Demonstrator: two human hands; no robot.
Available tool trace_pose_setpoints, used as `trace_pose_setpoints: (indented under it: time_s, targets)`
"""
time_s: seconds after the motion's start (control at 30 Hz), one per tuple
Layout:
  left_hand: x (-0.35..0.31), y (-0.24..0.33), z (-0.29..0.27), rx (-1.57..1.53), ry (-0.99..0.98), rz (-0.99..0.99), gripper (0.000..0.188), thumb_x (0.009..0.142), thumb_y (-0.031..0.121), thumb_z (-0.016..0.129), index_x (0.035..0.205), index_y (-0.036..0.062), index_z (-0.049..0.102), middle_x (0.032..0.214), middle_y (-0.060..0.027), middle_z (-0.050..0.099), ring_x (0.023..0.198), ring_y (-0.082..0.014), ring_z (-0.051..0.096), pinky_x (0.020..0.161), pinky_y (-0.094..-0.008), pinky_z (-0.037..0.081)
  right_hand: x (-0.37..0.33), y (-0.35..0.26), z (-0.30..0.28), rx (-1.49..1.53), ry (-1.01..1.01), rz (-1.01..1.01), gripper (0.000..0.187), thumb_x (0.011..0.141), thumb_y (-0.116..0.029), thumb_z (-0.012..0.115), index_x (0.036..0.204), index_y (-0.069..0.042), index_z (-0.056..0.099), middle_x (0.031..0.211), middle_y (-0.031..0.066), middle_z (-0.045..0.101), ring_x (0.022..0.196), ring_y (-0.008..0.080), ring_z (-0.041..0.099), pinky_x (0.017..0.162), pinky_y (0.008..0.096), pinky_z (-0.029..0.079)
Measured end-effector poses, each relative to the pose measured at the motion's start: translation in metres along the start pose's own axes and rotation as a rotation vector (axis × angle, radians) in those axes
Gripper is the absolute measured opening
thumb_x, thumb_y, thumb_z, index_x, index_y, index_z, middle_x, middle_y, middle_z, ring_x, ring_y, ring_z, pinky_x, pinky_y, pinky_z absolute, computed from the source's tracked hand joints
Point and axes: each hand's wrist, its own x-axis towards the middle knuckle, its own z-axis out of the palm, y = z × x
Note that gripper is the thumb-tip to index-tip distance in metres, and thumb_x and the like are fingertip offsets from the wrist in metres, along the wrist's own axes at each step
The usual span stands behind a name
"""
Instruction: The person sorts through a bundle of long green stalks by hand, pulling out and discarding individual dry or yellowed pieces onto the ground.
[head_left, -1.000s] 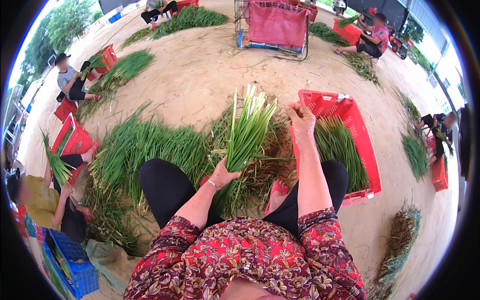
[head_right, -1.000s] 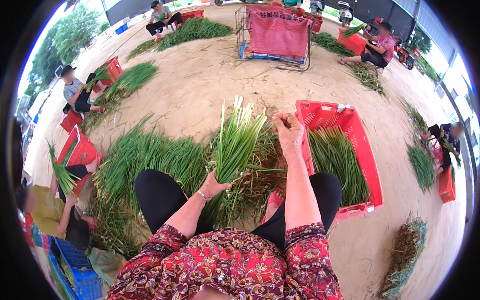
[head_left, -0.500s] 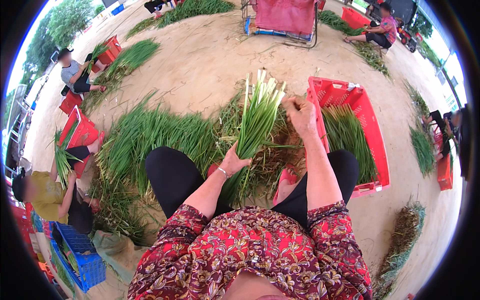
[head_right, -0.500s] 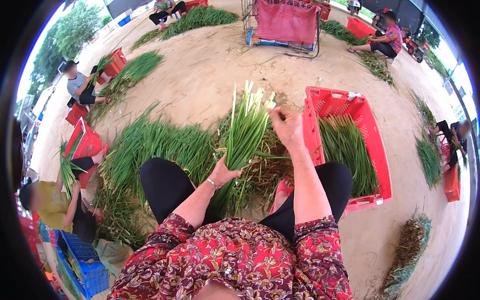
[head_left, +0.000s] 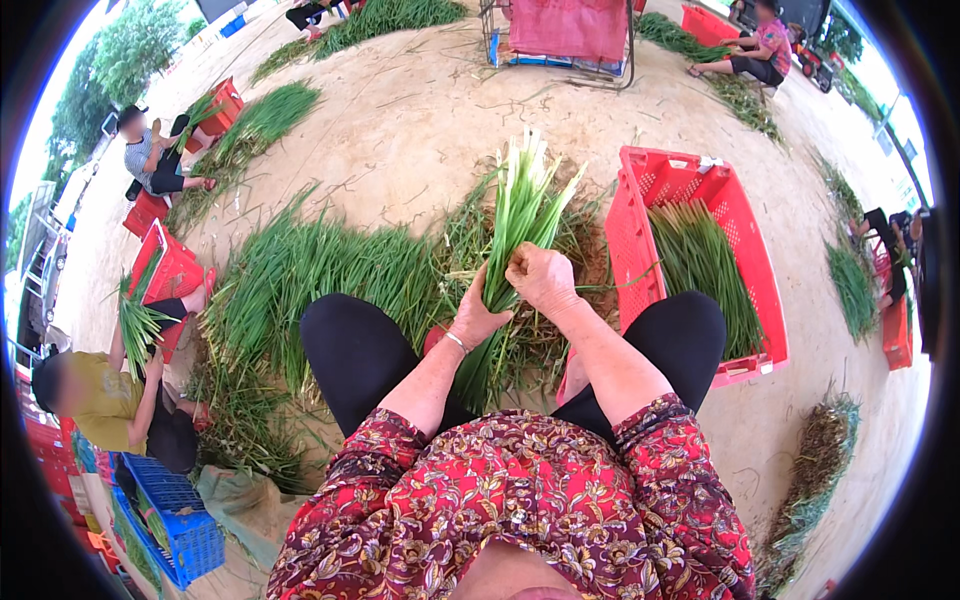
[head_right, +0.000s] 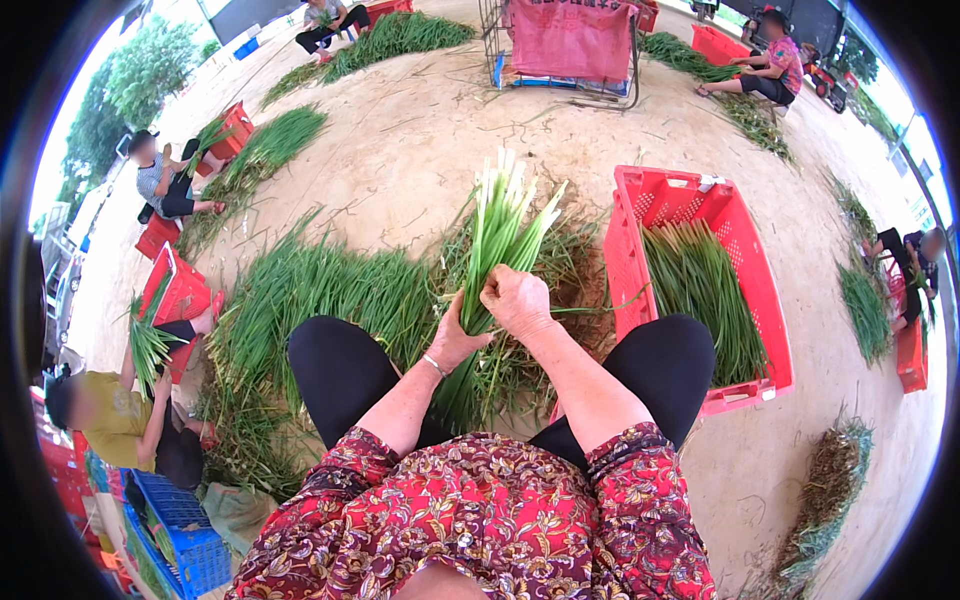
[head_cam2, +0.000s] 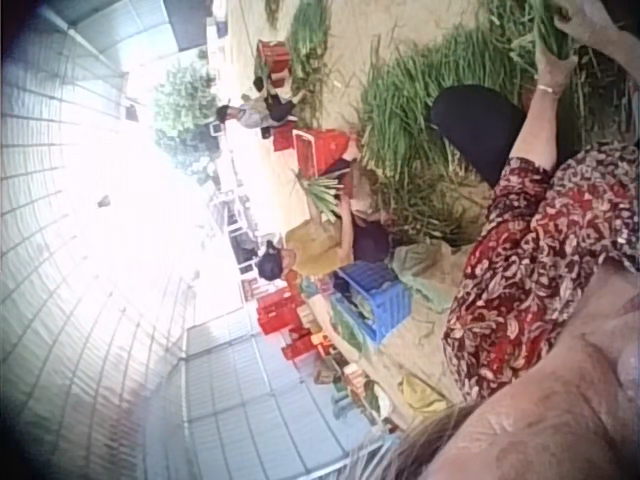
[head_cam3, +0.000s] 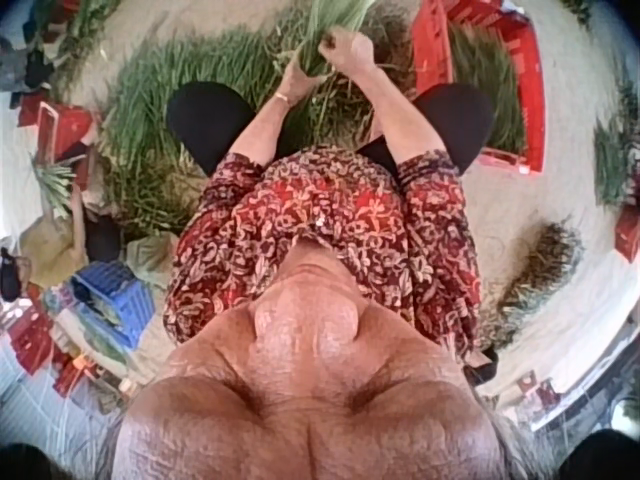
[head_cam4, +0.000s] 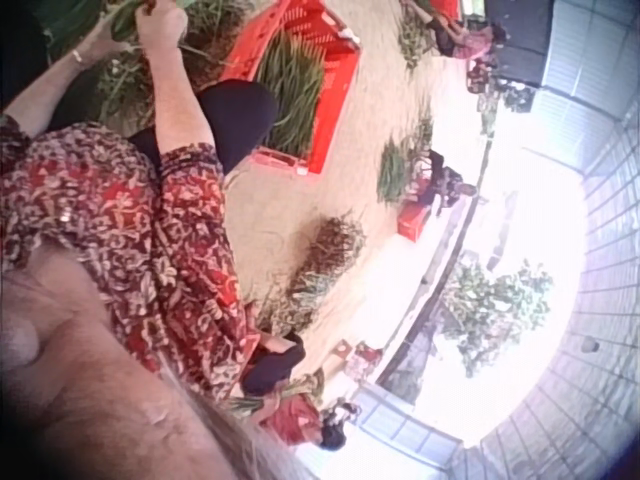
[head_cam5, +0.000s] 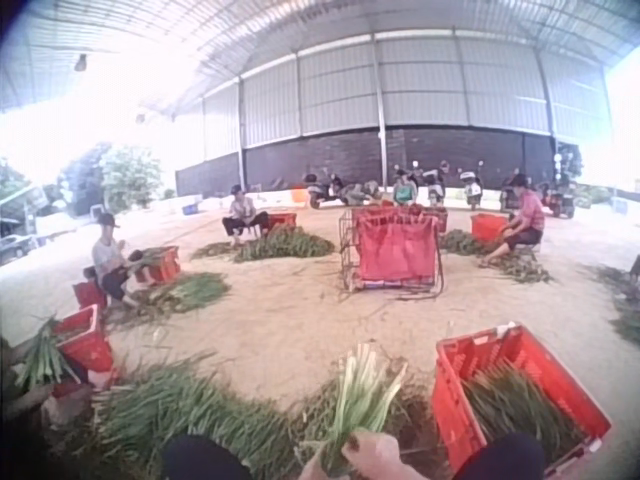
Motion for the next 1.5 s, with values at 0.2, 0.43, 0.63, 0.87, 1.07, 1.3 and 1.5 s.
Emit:
trace_pose_setpoints:
  time_s: [0.2, 0.43, 0.63, 0.87, 1.07, 1.3, 1.5]
  targets:
    - [0.009, -0.018, -0.007, -0.256, 0.030, -0.048, 0.089, 0.065, -0.002, 0.078, 0.141, 0.0017, 0.033, 0.117, -0.0058, 0.058, 0.101, -0.0135, 0.058, 0.091, -0.0288, 0.049, 0.012, -0.014, -0.045, 0.668, -0.435, 0.254, 0.007, 0.079, -0.004, 0.067, 0.074, -0.002, 0.062, 0.060, -0.0033, 0.057, 0.052, 0.0028, 0.050, 0.047, 0.0211, 0.041]
    - [0.007, 0.007, -0.005, -0.469, -0.015, 0.004, 0.072, 0.066, -0.011, 0.072, 0.130, 0.0062, 0.043, 0.106, -0.0009, 0.060, 0.090, -0.0104, 0.059, 0.082, -0.0273, 0.052, 0.009, -0.016, -0.048, 0.688, -0.305, 0.188, 0.006, 0.085, -0.003, 0.066, 0.083, -0.003, 0.061, 0.063, -0.0053, 0.055, 0.055, 0.0014, 0.049, 0.051, 0.0198, 0.041]
    - [0.007, 0.005, -0.002, -0.499, 0.021, 0.039, 0.077, 0.065, -0.008, 0.074, 0.132, 0.0068, 0.041, 0.116, -0.0025, 0.056, 0.099, -0.0118, 0.057, 0.089, -0.0282, 0.049, 0.007, -0.033, -0.038, 0.367, -0.063, -0.021, 0.013, 0.081, -0.007, 0.068, 0.093, -0.002, 0.065, 0.068, 0.0014, 0.061, 0.057, 0.0113, 0.057, 0.055, 0.0274, 0.047]
    - [0.003, 0.017, -0.006, -0.423, -0.058, -0.012, 0.079, 0.066, 0.002, 0.082, 0.134, 0.0068, 0.042, 0.119, -0.0020, 0.056, 0.109, -0.0135, 0.054, 0.097, -0.0300, 0.044, 0.003, -0.023, -0.013, 0.142, 0.091, -0.096, 0.008, 0.075, -0.011, 0.069, 0.080, -0.006, 0.063, 0.070, 0.0098, 0.065, 0.065, 0.0278, 0.066, 0.058, 0.0367, 0.052]
    - [0.000, 0.034, -0.011, -0.774, -0.188, -0.165, 0.055, 0.068, 0.001, 0.079, 0.117, 0.0059, 0.056, 0.094, -0.0028, 0.065, 0.079, -0.0142, 0.064, 0.073, -0.0292, 0.054, 0.004, -0.002, -0.013, 0.513, -0.120, 0.139, 0.007, 0.081, -0.007, 0.067, 0.083, -0.003, 0.062, 0.066, 0.0040, 0.061, 0.057, 0.0134, 0.059, 0.055, 0.0303, 0.049]
    - [0.003, 0.017, -0.010, -0.742, -0.138, -0.246, 0.056, 0.070, -0.006, 0.076, 0.120, 0.0068, 0.055, 0.100, -0.0042, 0.066, 0.083, -0.0144, 0.065, 0.072, -0.0290, 0.055, 0.004, -0.016, -0.016, 0.591, -0.199, 0.176, 0.015, 0.083, -0.013, 0.069, 0.093, -0.002, 0.066, 0.063, 0.0011, 0.059, 0.055, 0.0101, 0.055, 0.054, 0.0278, 0.048]
    - [0.002, 0.030, 0.000, -0.640, -0.048, -0.131, 0.055, 0.070, -0.004, 0.079, 0.118, 0.0073, 0.058, 0.107, 0.0000, 0.064, 0.094, -0.0104, 0.060, 0.081, -0.0276, 0.052, 0.003, -0.030, -0.012, -0.014, -0.105, 0.065, 0.028, 0.076, -0.025, 0.074, 0.099, -0.010, 0.069, 0.066, 0.0075, 0.066, 0.064, 0.0249, 0.067, 0.059, 0.0366, 0.053]
